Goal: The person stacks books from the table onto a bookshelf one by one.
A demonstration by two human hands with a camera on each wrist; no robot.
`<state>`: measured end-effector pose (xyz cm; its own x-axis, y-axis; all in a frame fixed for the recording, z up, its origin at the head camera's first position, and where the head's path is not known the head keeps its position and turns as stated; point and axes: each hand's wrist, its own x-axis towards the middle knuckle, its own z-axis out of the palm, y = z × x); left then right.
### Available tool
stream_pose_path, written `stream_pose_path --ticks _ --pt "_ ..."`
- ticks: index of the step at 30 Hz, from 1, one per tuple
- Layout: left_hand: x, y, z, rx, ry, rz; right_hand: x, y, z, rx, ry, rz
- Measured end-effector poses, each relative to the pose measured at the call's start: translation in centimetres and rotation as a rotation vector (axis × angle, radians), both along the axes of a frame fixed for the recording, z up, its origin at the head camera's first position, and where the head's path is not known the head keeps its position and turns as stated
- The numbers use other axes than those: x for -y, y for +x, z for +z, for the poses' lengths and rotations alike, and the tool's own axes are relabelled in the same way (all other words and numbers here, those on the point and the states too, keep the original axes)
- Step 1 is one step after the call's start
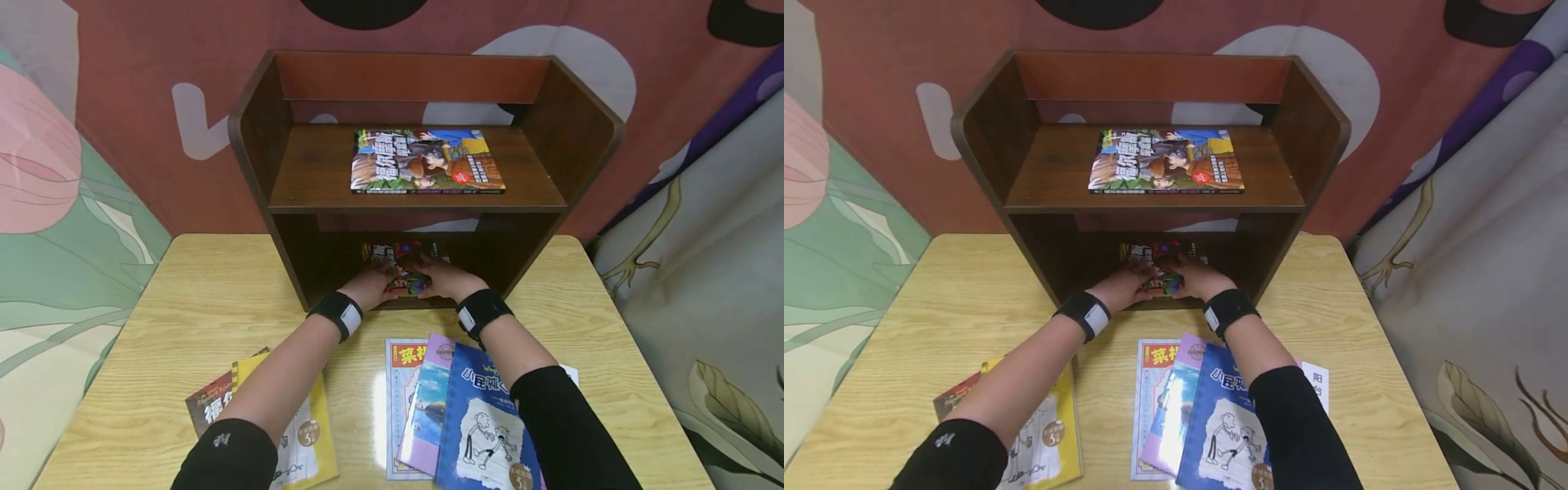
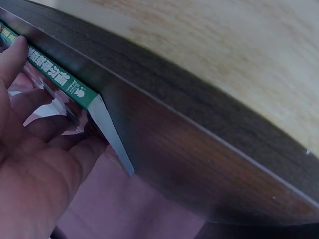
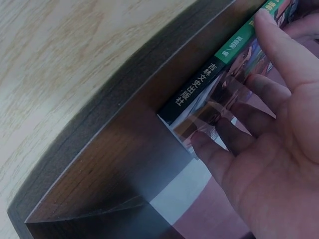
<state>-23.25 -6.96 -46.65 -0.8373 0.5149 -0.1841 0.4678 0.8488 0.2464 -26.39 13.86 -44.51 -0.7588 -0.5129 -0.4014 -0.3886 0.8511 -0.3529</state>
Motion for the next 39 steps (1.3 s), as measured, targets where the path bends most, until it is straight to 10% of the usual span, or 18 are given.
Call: stream_pose_path --ticks 19,27,39 --pt "0.3 0.7 -0.8 -0.194 -0.108 0.013 1.3 0.4 -0.3 -0.07 0.102 0.012" --pt "0.1 1.7 -0.8 -0.276 -0.022 0.068 0.9 0.6 -0.3 -0.099 0.063 0.039" --pt "-0.1 2.2 -0.9 -0.281 0.034 0.074 0.8 3.8 -0.3 -0.356 -0.016 0.137"
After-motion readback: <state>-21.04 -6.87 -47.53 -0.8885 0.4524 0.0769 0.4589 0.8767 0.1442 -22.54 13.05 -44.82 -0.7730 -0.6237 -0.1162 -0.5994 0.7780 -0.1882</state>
